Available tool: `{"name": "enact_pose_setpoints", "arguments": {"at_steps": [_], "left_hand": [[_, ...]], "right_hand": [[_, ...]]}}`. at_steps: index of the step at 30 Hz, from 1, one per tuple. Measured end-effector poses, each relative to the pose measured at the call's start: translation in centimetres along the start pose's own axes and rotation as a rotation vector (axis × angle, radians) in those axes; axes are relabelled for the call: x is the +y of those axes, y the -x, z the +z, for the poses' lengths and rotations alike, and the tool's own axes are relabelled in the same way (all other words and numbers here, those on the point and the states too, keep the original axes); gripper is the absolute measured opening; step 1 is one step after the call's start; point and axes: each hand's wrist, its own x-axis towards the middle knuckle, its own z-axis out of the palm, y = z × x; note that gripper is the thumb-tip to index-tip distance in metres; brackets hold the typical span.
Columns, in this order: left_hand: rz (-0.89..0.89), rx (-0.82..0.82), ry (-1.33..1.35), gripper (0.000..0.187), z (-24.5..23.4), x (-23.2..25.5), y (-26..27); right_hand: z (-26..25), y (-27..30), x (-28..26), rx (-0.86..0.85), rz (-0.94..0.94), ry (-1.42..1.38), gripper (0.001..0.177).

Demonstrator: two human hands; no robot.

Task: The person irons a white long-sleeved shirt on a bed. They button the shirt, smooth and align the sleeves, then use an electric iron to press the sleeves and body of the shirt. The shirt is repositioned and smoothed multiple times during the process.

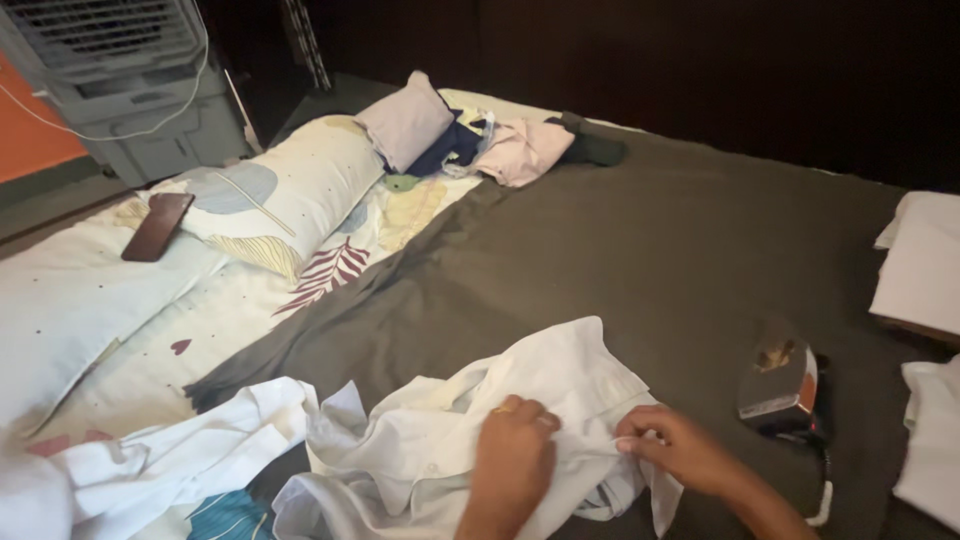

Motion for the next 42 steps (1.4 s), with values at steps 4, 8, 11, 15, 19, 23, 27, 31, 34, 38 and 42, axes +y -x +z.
{"name": "enact_pose_setpoints", "arguments": {"at_steps": [4, 8, 11, 15, 19, 23, 27, 31, 34, 38, 42], "left_hand": [[0.095, 0.076, -0.006, 0.032, 1.8, -0.4, -1.1], [0.082, 0.093, -0.101, 0.024, 3.3, -2.3, -1.2], [-0.027, 0.083, -0.032, 0.011, 4.0, -3.3, -0.7], [-0.213, 0.183, 0.202, 0.004, 4.6, -3.5, -1.0], [-0.328, 0.209, 0.375, 0.007, 4.6, -3.9, -1.4], [-0.504, 0.058, 0.477, 0.006, 4.8, -3.8, -1.7], [-0.421, 0.06, 0.41, 0.005, 4.9, -3.9, -1.4], [-0.358, 0.077, 0.35, 0.005, 5.5, -3.8, -1.2], [-0.364, 0.074, 0.364, 0.004, 5.5, -3.7, -1.0], [-0.363, 0.066, 0.382, 0.006, 5.7, -3.4, -0.7], [-0.326, 0.081, 0.394, 0.008, 6.0, -3.4, -0.5]], "right_hand": [[0.5, -0.9, -0.4, 0.042, 0.115, -0.11, 0.034], [2.8, -1.4, -3.7, 0.535, -0.195, 0.38, 0.02], [4.0, -0.8, -7.4, 0.673, -0.419, 0.517, 0.018], [4.4, -0.1, -11.0, 0.453, -0.459, 0.5, 0.021], [5.0, -0.1, -11.5, 0.243, -0.533, 0.497, 0.015], [5.1, -0.7, -10.4, 0.334, -0.557, 0.497, 0.014], [5.4, -1.0, -9.8, 0.325, -0.488, 0.487, 0.016], [5.3, -0.6, -9.4, 0.257, -0.365, 0.508, 0.019], [5.4, -0.7, -9.4, 0.23, -0.415, 0.528, 0.022], [5.6, -0.7, -9.0, 0.237, -0.403, 0.583, 0.018], [6.4, -0.9, -8.3, 0.281, -0.445, 0.604, 0.013]]}}
